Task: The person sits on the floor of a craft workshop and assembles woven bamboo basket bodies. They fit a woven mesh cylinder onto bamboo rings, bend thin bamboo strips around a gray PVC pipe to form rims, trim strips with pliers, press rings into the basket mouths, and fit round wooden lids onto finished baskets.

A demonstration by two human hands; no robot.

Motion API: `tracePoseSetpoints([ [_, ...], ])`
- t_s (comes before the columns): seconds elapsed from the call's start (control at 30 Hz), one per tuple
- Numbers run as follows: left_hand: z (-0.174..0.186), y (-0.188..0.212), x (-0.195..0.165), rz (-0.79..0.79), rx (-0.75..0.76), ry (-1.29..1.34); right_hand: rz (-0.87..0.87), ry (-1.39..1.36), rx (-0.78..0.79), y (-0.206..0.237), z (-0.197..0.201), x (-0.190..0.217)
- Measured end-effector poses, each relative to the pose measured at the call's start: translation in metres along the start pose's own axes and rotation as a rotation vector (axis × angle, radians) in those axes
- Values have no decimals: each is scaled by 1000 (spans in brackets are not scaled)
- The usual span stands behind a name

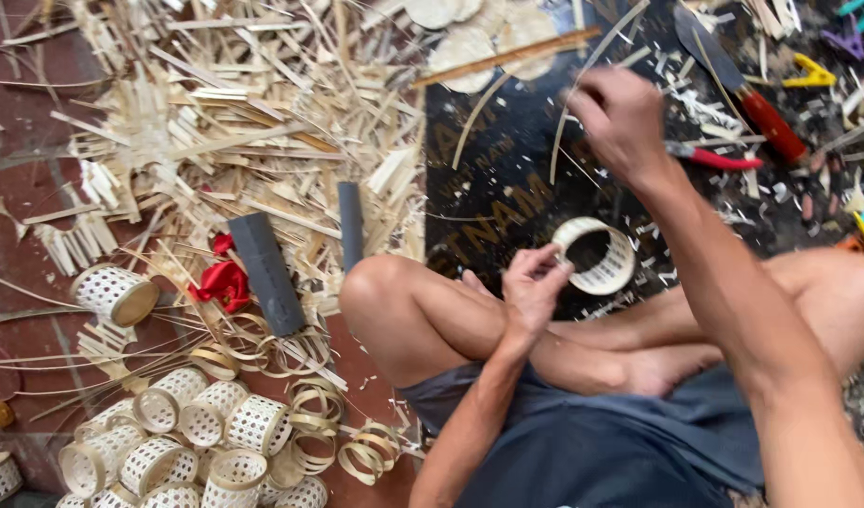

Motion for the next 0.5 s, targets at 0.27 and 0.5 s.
tracePoseSetpoints([
  [0.27,7,-11,-10,40,12,-6,69,493,52,-204,-174,18],
  [0.5,2,-11,-9,74,31,28,-364,-370,-51,-200,-154,-2],
])
Point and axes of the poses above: each hand's wrist, its own y-axis away from the middle knuckle, its own z-axis out of the back of the hand, x = y × z, the point moved 2 cm from there along -y, towards the middle knuckle, and after that the axes turned 2 degrees about y, right-handed, at the moved point
